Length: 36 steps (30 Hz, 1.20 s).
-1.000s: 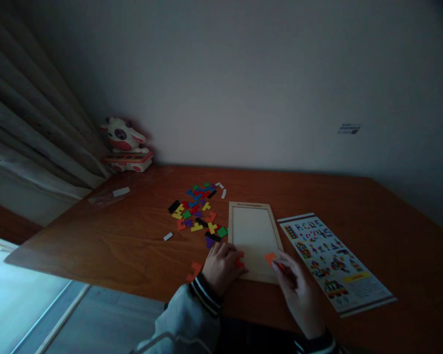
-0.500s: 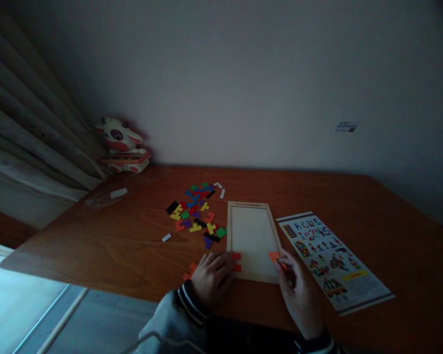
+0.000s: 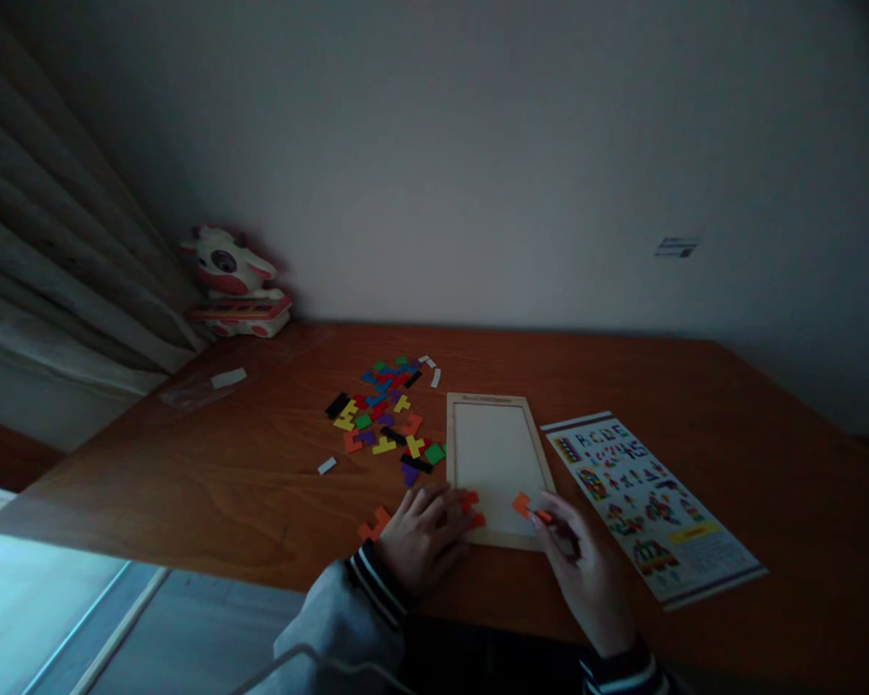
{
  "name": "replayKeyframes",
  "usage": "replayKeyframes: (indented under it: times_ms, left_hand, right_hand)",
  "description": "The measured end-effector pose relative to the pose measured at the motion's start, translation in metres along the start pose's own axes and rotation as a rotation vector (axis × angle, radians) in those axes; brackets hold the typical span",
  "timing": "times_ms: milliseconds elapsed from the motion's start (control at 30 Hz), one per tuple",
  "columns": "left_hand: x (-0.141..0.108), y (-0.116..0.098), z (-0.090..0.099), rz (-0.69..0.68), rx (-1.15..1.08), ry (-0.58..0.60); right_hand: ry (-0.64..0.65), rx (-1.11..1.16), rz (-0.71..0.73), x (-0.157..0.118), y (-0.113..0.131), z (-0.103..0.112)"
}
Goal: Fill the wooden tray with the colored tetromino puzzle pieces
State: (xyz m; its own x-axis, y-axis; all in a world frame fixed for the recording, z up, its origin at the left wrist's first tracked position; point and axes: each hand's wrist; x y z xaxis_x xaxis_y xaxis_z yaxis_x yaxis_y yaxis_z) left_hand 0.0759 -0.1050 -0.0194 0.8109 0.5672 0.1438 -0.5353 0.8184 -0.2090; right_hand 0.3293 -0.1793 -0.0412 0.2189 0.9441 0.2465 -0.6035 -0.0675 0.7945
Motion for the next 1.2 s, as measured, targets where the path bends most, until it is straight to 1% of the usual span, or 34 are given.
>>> replayKeyframes:
  times_ms: [67,167,233,333,400,533,600,800,933,1000,1133,1200]
  left_hand:
    - [0.001,0.0,-0.002,-0.027,0.013,0.005]
    - [0.002,-0.002,-0.003,-0.044,0.015,0.012]
    - [0.003,-0.006,-0.003,-0.007,0.0,0.014]
    - [0.006,-0.013,-0.005,0.067,-0.024,0.003]
    - [0.007,-0.016,-0.008,0.076,-0.024,-0.01]
    - [0.006,-0.015,-0.012,-0.014,-0.003,-0.063]
    - [0.004,-0.013,-0.012,-0.025,-0.003,-0.083]
    - [0.001,-0.015,-0.004,0.008,-0.022,-0.096]
    - [0.001,-0.01,-0.004,0.009,-0.044,-0.109]
    - [-0.001,-0.007,-0.005,-0.02,-0.074,-0.127]
    - [-0.002,-0.001,-0.005,-0.067,-0.117,-0.162]
    - [-0.003,0.0,-0.005,-0.074,-0.101,-0.184]
  right_hand:
    - [0.002,0.011,-0.043,-0.001,-0.001,-0.002]
    - [0.047,0.018,-0.05,-0.001,-0.001,-0.002]
    - [0.096,0.02,-0.027,-0.001,0.0,-0.001]
    - [0.137,0.018,0.005,-0.001,0.002,0.0]
    - [0.129,0.012,0.004,-0.001,0.002,-0.001]
    - [0.089,-0.023,0.013,-0.001,0.001,-0.001]
    - [0.083,-0.047,0.041,0.001,0.002,0.002]
    - [0.157,-0.12,0.078,0.007,0.001,0.009]
    - [0.165,-0.12,0.101,0.007,-0.003,0.009]
    - [0.15,-0.135,0.118,0.006,-0.003,0.008]
    - [0.065,-0.227,0.185,0.004,0.0,0.005]
    - [0.07,-0.276,0.234,0.002,0.003,0.003]
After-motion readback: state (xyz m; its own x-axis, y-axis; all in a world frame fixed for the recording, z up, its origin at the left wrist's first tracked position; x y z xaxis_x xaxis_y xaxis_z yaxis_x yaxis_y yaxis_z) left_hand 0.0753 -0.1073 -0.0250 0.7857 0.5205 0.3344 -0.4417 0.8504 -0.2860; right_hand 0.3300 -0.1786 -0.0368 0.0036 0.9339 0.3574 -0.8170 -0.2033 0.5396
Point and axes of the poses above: each hand's wrist, its own x-axis towards the middle knuckle, its own z-axis out of the back of the hand, y = z × x, and after that the axes turned 10 degrees about y, right-handed
